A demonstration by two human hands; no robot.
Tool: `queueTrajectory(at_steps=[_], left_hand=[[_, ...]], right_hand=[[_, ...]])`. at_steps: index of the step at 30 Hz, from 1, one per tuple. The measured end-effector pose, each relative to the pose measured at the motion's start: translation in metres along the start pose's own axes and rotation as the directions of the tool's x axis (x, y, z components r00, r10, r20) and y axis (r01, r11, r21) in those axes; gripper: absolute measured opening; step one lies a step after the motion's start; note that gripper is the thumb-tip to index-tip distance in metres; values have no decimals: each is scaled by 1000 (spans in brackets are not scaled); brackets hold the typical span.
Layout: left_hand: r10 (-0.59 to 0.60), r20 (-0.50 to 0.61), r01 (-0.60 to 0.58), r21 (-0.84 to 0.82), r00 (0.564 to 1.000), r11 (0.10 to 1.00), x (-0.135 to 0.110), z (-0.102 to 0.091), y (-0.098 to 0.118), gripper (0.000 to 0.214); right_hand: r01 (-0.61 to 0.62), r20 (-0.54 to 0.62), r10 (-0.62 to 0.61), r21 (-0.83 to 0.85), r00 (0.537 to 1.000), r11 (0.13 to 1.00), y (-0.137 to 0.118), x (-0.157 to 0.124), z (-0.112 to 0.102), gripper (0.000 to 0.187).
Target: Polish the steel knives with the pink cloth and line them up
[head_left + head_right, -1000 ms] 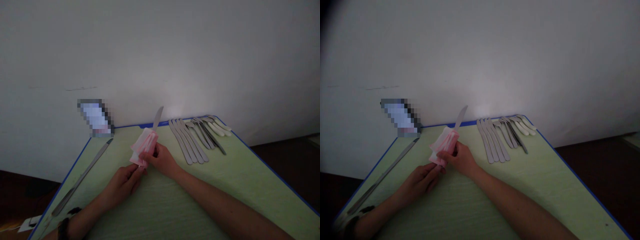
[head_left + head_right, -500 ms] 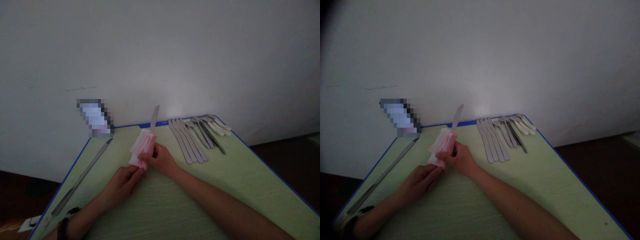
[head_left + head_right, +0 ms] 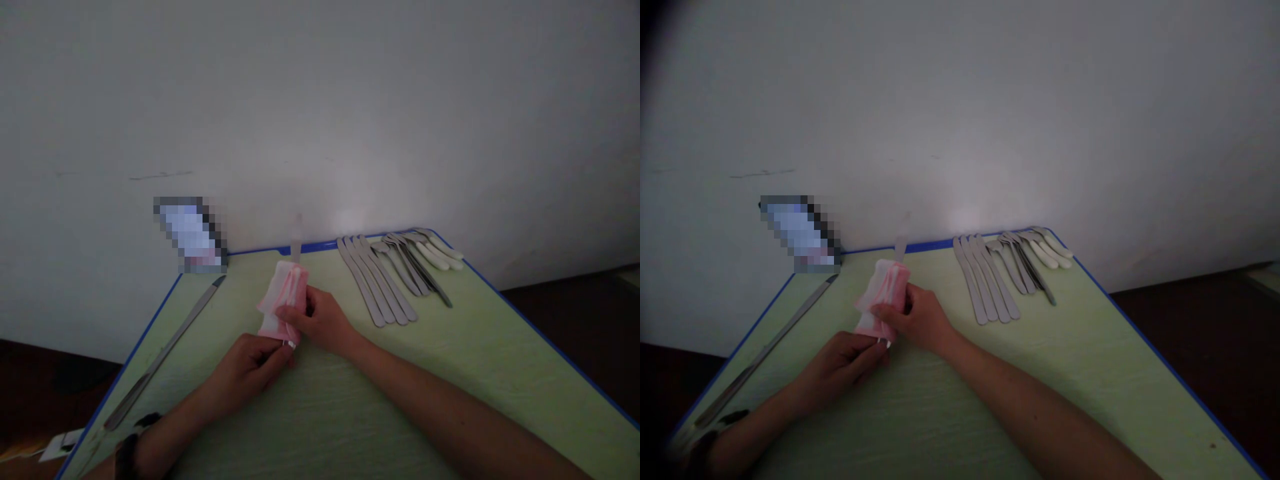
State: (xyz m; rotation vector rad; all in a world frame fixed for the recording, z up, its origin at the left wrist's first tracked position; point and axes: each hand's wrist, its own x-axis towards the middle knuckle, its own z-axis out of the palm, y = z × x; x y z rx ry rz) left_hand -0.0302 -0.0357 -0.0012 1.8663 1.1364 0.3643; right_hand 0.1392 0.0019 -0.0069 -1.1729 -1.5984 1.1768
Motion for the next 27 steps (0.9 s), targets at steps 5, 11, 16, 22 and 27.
queueTrajectory(at_steps=[5, 11, 16, 22, 27], left_hand=[[76, 20, -77, 41, 997, 996, 0, -1, -1, 42], [185, 101, -192, 57, 977, 980, -4, 0, -8, 41], [200, 98, -209, 88, 975, 974, -5, 2, -3, 36], [107, 78, -102, -63, 991, 993, -4, -1, 5, 27], [33, 75, -26, -90, 997, 996, -1, 1, 0, 22]], right_hand=[[-3, 1, 3, -9, 1000, 1000, 1, 0, 0, 33], [-3, -49, 5, 40, 999, 999, 3, 2, 0, 31], [-12, -78, 16, 49, 997, 999, 4, 3, 0, 30], [-12, -74, 15, 37, 997, 999, 3, 4, -1, 31], [-16, -74, 20, 46, 997, 999, 3, 3, 0, 31]])
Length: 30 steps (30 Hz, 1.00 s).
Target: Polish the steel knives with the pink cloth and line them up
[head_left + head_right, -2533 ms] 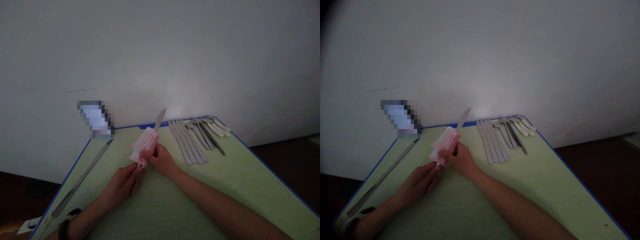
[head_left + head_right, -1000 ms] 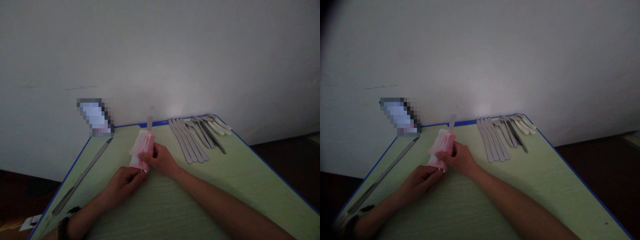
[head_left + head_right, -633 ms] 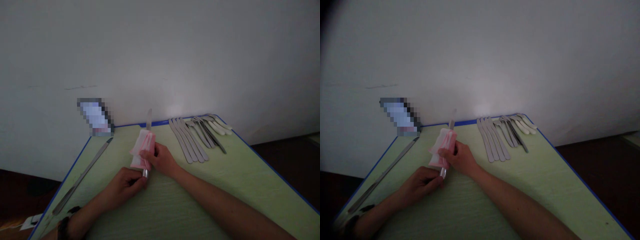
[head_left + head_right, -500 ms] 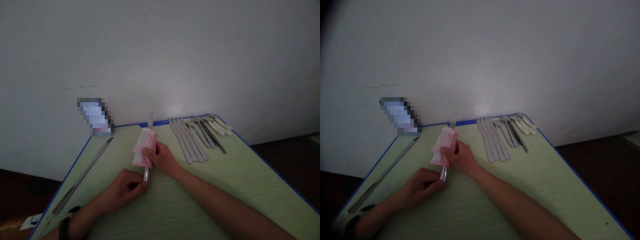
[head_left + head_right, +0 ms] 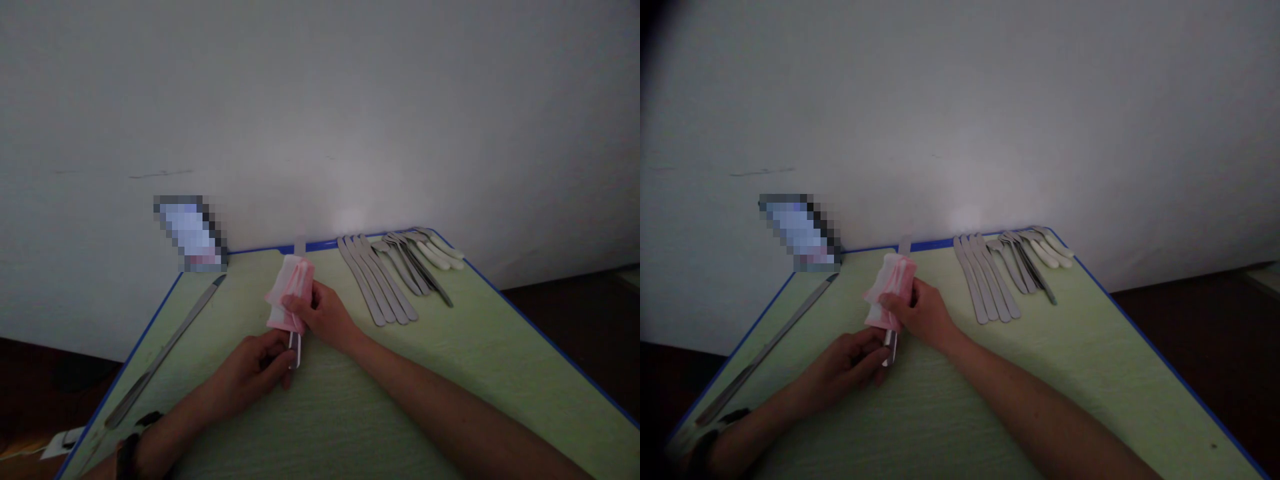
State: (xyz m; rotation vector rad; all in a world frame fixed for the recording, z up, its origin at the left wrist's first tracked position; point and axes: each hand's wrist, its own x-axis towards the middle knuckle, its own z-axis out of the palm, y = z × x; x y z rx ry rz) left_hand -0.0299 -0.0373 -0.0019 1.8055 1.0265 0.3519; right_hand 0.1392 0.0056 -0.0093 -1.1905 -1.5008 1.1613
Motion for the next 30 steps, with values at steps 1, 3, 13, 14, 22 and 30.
queueTrajectory(at_steps=[1, 3, 13, 14, 22, 30], left_hand=[[-9, 3, 9, -7, 1000, 1000, 0, 0, -1, 20], [-15, 18, 15, -11, 1000, 1000, -1, 1, -2, 18], [19, 54, -14, -86, 998, 996, -3, 0, 3, 19], [5, 48, 1, -119, 999, 993, -3, 0, 3, 21], [-53, 8, 54, -199, 999, 979, -3, 4, -3, 33], [12, 59, -1, -187, 998, 982, -6, 0, -4, 23]], right_hand=[[-2, -1, 2, 10, 1000, 1000, 0, 0, 0, 31], [-3, -10, 4, 40, 1000, 999, 1, 0, 1, 30], [-3, -34, 6, 74, 999, 997, 1, 2, -1, 29], [-2, -31, 5, 78, 1000, 997, 0, 2, -1, 29], [9, 2, -9, 97, 1000, 995, 1, 1, -1, 29], [13, -28, -9, 124, 1000, 992, 2, 2, -1, 31]])
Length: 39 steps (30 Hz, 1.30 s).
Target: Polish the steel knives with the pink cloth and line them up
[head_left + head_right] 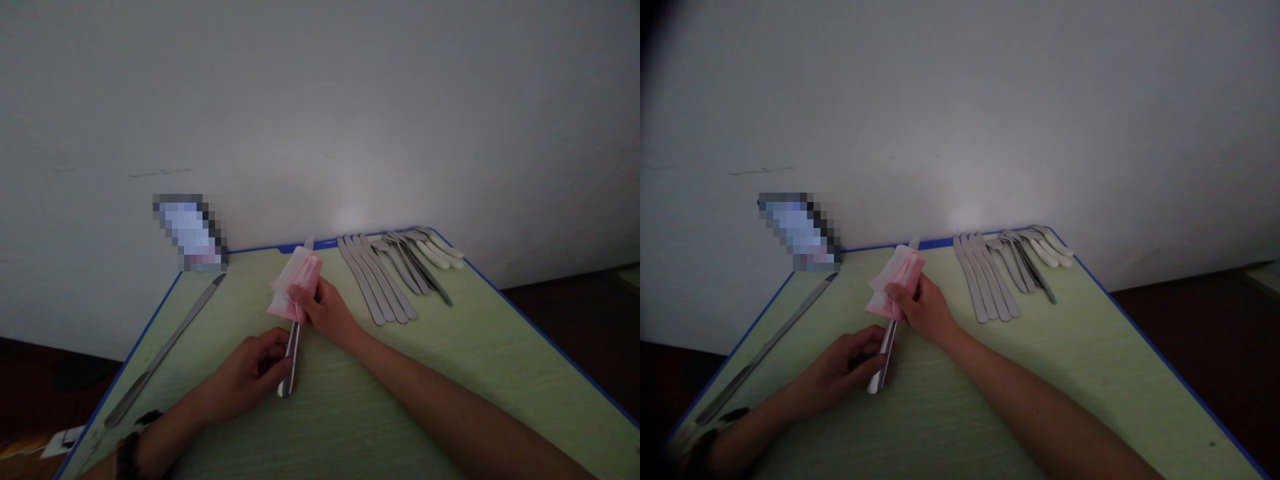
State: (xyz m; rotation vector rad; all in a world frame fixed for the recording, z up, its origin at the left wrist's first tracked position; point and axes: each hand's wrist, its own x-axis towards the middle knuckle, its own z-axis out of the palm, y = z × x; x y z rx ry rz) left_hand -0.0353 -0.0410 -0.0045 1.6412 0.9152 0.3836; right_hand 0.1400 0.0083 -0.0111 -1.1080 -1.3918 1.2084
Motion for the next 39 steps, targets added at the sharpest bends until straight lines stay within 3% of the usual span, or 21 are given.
queueTrajectory(at_steps=[12, 19, 28, 34, 39], left_hand=[[-4, -17, 2, -95, 1000, 995, 2, 2, 3, 35], [3, -29, -3, 7, 1000, 1000, 2, 1, 4, 27], [-17, -21, 16, -18, 1000, 1000, 2, 2, 3, 29], [-17, -54, 21, 67, 998, 998, 4, 1, -4, 23], [-31, -36, 32, 18, 999, 999, 5, 2, -4, 29]], right_hand=[[-2, -2, 2, -28, 1000, 1000, -2, -1, 1, 29], [8, 15, -8, -20, 1000, 1000, -2, -1, 0, 30], [19, 0, -19, -21, 1000, 1000, 0, -1, 1, 28], [2, 4, -2, -33, 1000, 999, -1, -1, 1, 28], [5, -10, -5, -36, 1000, 999, 0, -1, 1, 29]])
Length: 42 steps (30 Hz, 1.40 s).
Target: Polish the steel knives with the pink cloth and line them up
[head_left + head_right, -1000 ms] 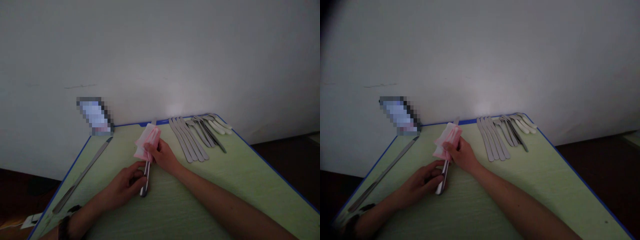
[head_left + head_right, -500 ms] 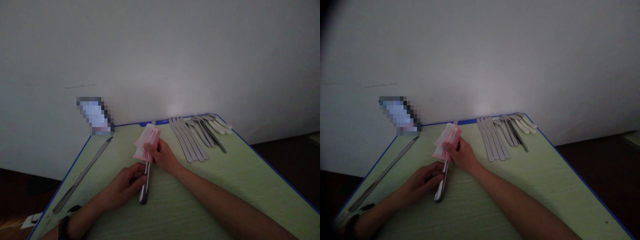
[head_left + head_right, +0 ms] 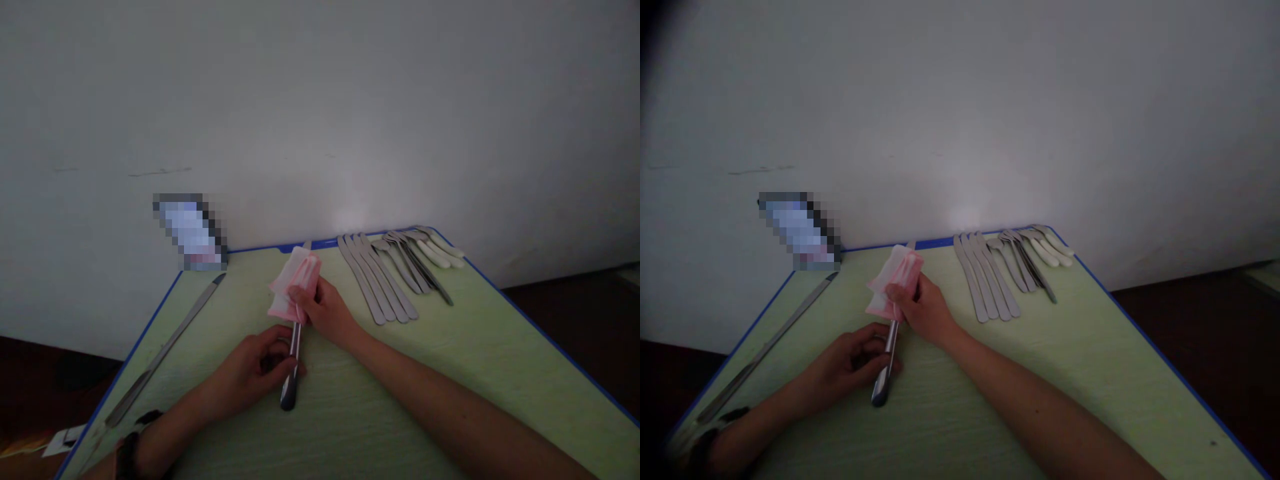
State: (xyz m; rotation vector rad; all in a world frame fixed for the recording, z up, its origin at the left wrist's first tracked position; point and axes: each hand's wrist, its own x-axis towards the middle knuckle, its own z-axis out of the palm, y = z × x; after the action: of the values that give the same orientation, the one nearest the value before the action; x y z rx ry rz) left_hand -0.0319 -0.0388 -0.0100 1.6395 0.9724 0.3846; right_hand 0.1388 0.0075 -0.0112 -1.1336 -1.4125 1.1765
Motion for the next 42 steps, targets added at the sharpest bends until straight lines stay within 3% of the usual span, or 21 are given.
queueTrajectory(at_steps=[7, 11, 18, 27, 33, 42], left_hand=[[-9, -13, 9, -73, 1000, 997, -1, 1, 3, 44], [-19, -16, 16, -117, 1000, 993, -2, 0, 5, 38], [9, -13, -9, -36, 1000, 999, -2, -1, 11, 25], [-10, -17, 10, 34, 1000, 999, 0, -1, 2, 28], [-31, -12, 30, -61, 999, 998, 0, 1, 5, 25], [-20, -38, 18, -68, 999, 998, -2, 1, 9, 29]], right_hand=[[8, 14, -8, -5, 1000, 1000, 1, 0, -1, 29], [7, 16, -6, -26, 1000, 1000, 1, 0, -1, 29], [18, 39, -17, -15, 999, 1000, 2, 0, -1, 29], [15, 32, -14, -27, 999, 1000, 2, -1, -1, 30], [-6, 5, 6, -7, 1000, 1000, -1, -1, 0, 29], [7, 10, -7, -6, 1000, 1000, 0, -1, 0, 28]])
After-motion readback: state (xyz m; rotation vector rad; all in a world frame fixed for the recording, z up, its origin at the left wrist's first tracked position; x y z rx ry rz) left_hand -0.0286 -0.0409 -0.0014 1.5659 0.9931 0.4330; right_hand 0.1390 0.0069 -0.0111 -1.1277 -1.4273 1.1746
